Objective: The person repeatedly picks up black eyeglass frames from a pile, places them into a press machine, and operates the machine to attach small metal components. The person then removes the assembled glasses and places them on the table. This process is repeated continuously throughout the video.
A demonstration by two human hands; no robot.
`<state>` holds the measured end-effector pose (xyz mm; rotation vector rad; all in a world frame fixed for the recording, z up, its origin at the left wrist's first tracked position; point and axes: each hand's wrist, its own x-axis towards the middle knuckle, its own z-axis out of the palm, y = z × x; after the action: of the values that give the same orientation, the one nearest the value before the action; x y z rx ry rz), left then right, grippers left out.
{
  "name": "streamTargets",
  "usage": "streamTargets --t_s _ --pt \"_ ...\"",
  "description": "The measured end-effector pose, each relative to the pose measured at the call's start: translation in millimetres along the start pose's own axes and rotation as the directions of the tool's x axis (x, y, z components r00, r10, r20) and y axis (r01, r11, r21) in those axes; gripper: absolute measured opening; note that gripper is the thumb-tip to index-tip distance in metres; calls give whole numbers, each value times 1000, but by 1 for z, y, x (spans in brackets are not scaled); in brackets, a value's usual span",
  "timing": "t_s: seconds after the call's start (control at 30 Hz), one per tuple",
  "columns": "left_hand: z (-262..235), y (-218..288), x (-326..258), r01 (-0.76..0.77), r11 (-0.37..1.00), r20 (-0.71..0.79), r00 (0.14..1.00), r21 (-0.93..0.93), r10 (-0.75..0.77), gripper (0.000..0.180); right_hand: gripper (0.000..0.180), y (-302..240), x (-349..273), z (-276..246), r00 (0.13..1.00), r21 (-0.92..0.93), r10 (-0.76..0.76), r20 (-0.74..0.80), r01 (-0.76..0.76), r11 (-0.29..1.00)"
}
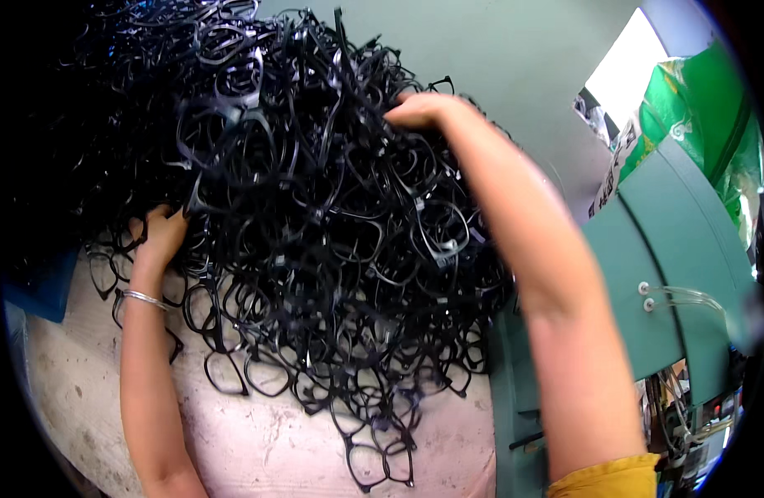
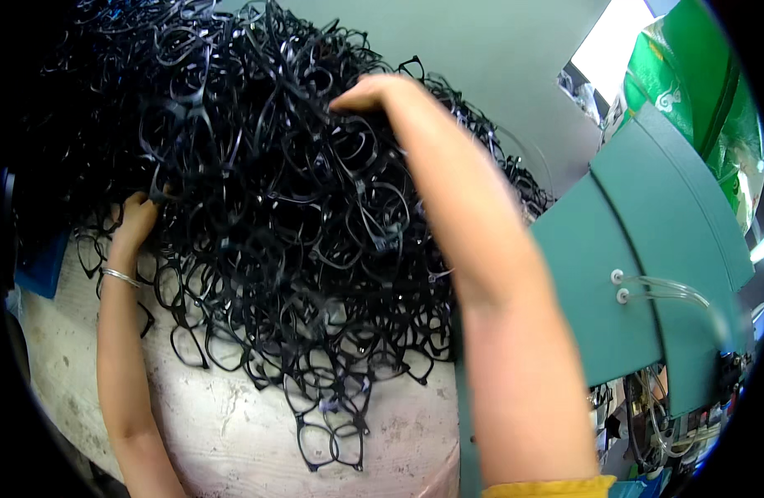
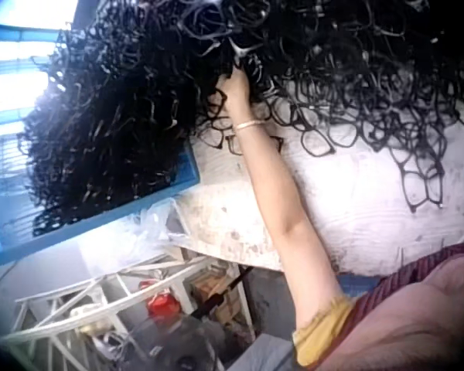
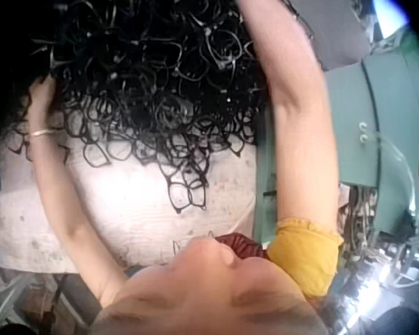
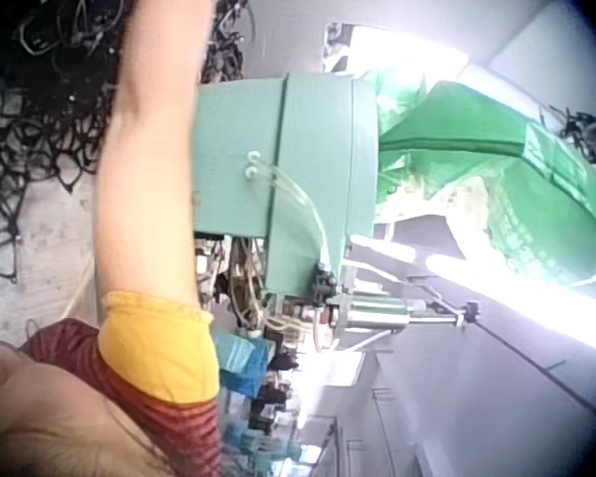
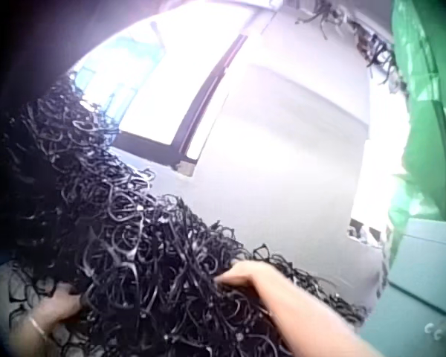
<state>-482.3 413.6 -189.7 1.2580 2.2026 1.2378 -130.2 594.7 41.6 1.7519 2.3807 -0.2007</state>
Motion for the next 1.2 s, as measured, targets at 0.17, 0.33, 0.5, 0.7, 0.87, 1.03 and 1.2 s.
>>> streamTargets --t_s 0.17,0.33,0.5,0.7,0.87,1.03,1.2 --pt "24 10 -11 -107 979 -137 982 176 132 60 92 7 -4 17 996 235 36 -76 -18 972" --pt "28 40 -117 -183 794 4 975 580 221 39 82 38 -38 50 1000 81 -2 -23 4 997" --pt "21 35 -148 -165 892 -444 820 421 361 67 70 21 -64 38 990 -50 -101 -103 96 994" --pt "5 117 -237 144 880 35 983 453 -179 78 64 62 -117 61 962 -90 -15 -273 -10 996" --pt "-64 108 -202 -51 919 486 860 390 -158 84 32 -14 -237 64 499 479 301 -813 278 833" --pt "-107 116 -216 -145 848 476 868 510 -138 82 30 -169 -430 248 329 96 -331 -884 822 562" --pt "-159 151 -253 -45 957 537 835 287 -122 62 43 -152 -427 241 833 21 -497 244 508 861"
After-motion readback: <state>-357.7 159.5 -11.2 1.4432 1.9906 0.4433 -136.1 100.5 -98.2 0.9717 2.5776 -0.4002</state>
